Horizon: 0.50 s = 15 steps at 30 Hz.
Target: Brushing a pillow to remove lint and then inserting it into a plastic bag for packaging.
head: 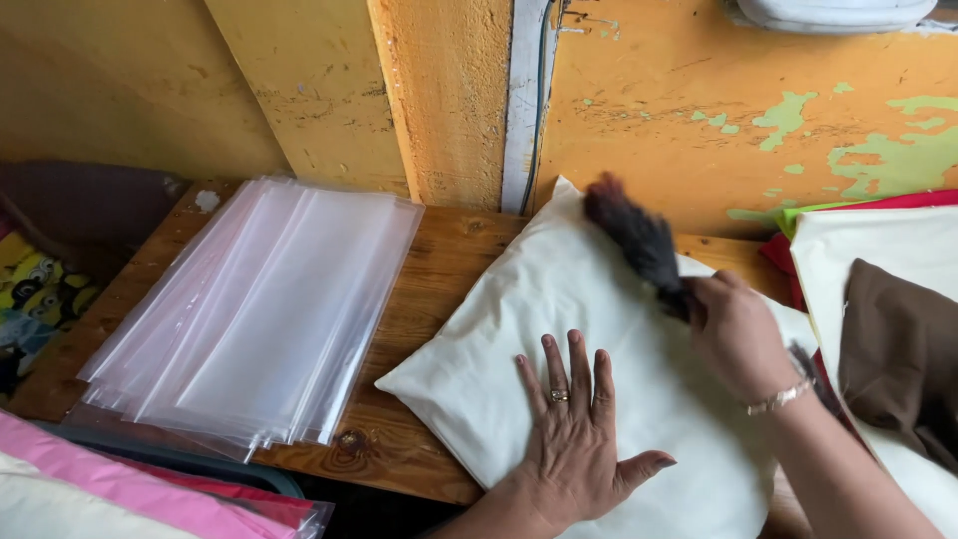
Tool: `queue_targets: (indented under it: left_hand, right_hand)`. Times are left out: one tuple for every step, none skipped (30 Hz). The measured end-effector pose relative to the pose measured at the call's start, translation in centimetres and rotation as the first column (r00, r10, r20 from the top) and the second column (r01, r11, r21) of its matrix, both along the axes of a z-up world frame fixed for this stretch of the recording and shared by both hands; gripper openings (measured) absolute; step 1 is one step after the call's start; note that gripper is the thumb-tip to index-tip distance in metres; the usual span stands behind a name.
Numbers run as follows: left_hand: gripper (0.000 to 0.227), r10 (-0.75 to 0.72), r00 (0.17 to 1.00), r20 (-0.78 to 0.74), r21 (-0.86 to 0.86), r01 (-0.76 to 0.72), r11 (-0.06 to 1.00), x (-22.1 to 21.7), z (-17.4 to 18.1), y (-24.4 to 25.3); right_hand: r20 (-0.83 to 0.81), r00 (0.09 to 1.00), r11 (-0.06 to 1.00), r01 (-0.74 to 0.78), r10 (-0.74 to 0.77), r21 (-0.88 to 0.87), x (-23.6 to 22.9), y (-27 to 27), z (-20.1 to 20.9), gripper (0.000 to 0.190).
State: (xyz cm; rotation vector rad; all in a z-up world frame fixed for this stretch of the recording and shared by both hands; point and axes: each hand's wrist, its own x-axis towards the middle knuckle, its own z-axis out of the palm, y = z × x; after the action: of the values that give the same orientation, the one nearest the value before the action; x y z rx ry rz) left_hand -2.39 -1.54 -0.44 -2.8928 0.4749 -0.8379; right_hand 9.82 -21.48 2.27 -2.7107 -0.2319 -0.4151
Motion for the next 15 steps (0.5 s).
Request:
queue_targets:
  left_hand:
    - [0.120,-0.005,1.000,-0.003,-0.001,0.005,1.000,0.1,-0.1,-0.1]
    - [0.111,-0.120,0.991,-0.057,-0.208,0.105,0.972,0.1,-0.3,-0.1]
    - [0.103,-0.241,0.967,-0.084,-0.411,0.187,0.892,0.1,-0.4,-0.1]
    - [0.103,-0.241,0.967,-0.083,-0.410,0.187,0.893,0.1,-0.4,-0.1]
    - [0.104,-0.232,0.969,-0.089,-0.399,0.178,0.899,0.0,-0.5,0.0]
    - [0.104,-0.226,0.969,-0.098,-0.389,0.171,0.905,-0.2,-0.6,-0.1]
    - [0.104,-0.230,0.968,-0.102,-0.389,0.174,0.905,-0.1,-0.5,-0.2]
    - [0.103,-0.160,0.984,-0.072,-0.320,0.130,0.939,0.0,-0.3,-0.3]
    - [0.102,-0.092,0.995,-0.036,-0.250,0.081,0.965,0.1,-0.1,-0.4]
    - [0.102,-0.088,0.996,-0.024,-0.253,0.079,0.964,0.3,0.1,-0.4]
    - [0.095,-0.141,0.987,-0.076,-0.332,0.109,0.937,0.4,0.4,-0.3]
    - [0.088,-0.201,0.971,-0.129,-0.413,0.132,0.901,0.2,0.6,-0.3]
    - [0.088,-0.199,0.972,-0.125,-0.415,0.131,0.900,0.6,1.1,0.0]
    - [0.085,-0.226,0.945,-0.238,-0.414,0.112,0.903,0.7,1.5,0.2]
    - [0.083,-0.251,0.903,-0.348,-0.410,0.094,0.907,0.9,1.9,0.4]
  right_hand:
    - [-0.003,1.000,1.000,0.005,-0.005,-0.001,-2.5,1.4,0.6,0.034]
    - [-0.151,0.979,0.991,-0.132,0.133,0.019,-4.9,2.9,1.3,0.043]
    - [-0.291,0.918,0.963,-0.263,0.269,0.061,-7.4,4.4,1.9,0.054]
    - [-0.290,0.919,0.963,-0.262,0.269,0.062,-7.4,3.9,1.2,0.054]
    - [-0.265,0.928,0.963,-0.270,0.263,0.009,-7.4,3.4,0.5,0.049]
    - [-0.244,0.936,0.961,-0.272,0.254,-0.043,-7.7,2.8,-0.2,0.044]
    - [-0.247,0.936,0.962,-0.268,0.250,-0.042,-5.4,0.7,-1.3,0.044]
    - [-0.216,0.976,0.984,-0.075,0.040,-0.159,-3.2,-1.4,-2.3,0.031]
    - [-0.157,0.974,0.958,0.121,-0.166,-0.262,-1.2,-3.5,-3.4,0.023]
    - [-0.145,0.976,0.957,0.120,-0.162,-0.263,-0.6,-4.7,-3.1,0.023]
    - [-0.185,0.954,0.949,0.187,-0.237,-0.254,-0.1,-5.7,-2.9,0.029]
    - [-0.231,0.922,0.935,0.254,-0.311,-0.247,0.2,-6.8,-2.8,0.039]
    - [-0.227,0.923,0.935,0.252,-0.310,-0.250,-0.4,-6.3,-1.2,0.039]
    - [-0.173,0.923,0.903,0.276,-0.345,-0.328,-1.4,-5.9,0.1,0.055]
    - [-0.117,0.920,0.865,0.300,-0.374,-0.403,-2.3,-5.5,1.4,0.079]
